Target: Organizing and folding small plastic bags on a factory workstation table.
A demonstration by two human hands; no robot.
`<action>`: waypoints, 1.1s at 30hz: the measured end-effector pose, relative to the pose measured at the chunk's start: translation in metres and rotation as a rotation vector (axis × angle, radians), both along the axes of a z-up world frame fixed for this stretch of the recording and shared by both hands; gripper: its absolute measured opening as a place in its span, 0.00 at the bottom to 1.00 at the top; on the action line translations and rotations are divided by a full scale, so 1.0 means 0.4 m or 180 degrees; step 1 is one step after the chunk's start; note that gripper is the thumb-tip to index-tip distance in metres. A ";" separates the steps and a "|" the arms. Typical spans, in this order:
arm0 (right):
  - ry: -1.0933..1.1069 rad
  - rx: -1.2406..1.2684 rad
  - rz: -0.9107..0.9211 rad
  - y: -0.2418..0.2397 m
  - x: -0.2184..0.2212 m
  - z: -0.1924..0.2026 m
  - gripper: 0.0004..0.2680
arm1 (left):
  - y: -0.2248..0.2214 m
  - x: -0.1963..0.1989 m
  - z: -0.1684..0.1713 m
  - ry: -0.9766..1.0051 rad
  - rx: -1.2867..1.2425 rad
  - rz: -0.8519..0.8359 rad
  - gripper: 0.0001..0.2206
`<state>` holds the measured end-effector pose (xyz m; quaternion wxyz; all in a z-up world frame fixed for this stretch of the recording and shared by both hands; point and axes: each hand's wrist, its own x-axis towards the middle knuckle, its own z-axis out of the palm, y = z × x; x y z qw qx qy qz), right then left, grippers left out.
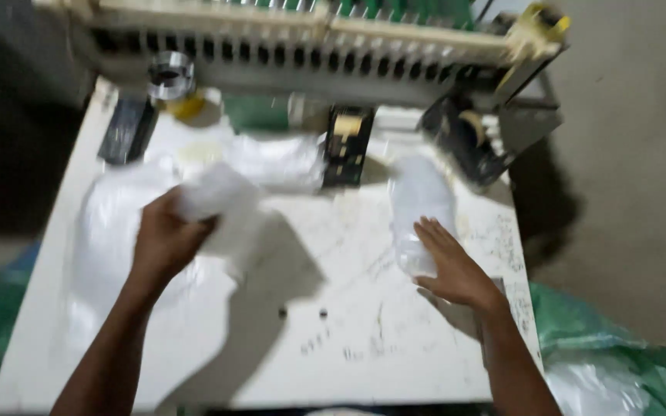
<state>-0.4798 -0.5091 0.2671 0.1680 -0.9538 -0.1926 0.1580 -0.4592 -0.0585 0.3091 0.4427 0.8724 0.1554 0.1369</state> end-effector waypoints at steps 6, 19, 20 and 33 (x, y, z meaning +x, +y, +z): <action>0.1954 0.3449 -0.0516 0.207 -0.143 -0.113 0.47 | -0.195 -0.155 -0.191 0.1587 -0.1555 -0.1546 0.28; 0.2264 0.3426 -0.2421 0.268 -0.252 -0.018 0.14 | -0.392 -0.305 -0.179 0.2107 -0.3074 -0.0839 0.24; 0.1748 0.3288 -0.2031 0.280 -0.221 0.010 0.11 | -0.415 -0.278 -0.128 0.1664 -0.2446 -0.0777 0.20; 0.0352 0.2852 0.0126 0.186 -0.255 -0.288 0.21 | -0.262 -0.319 -0.394 -0.0961 0.0128 -0.2559 0.11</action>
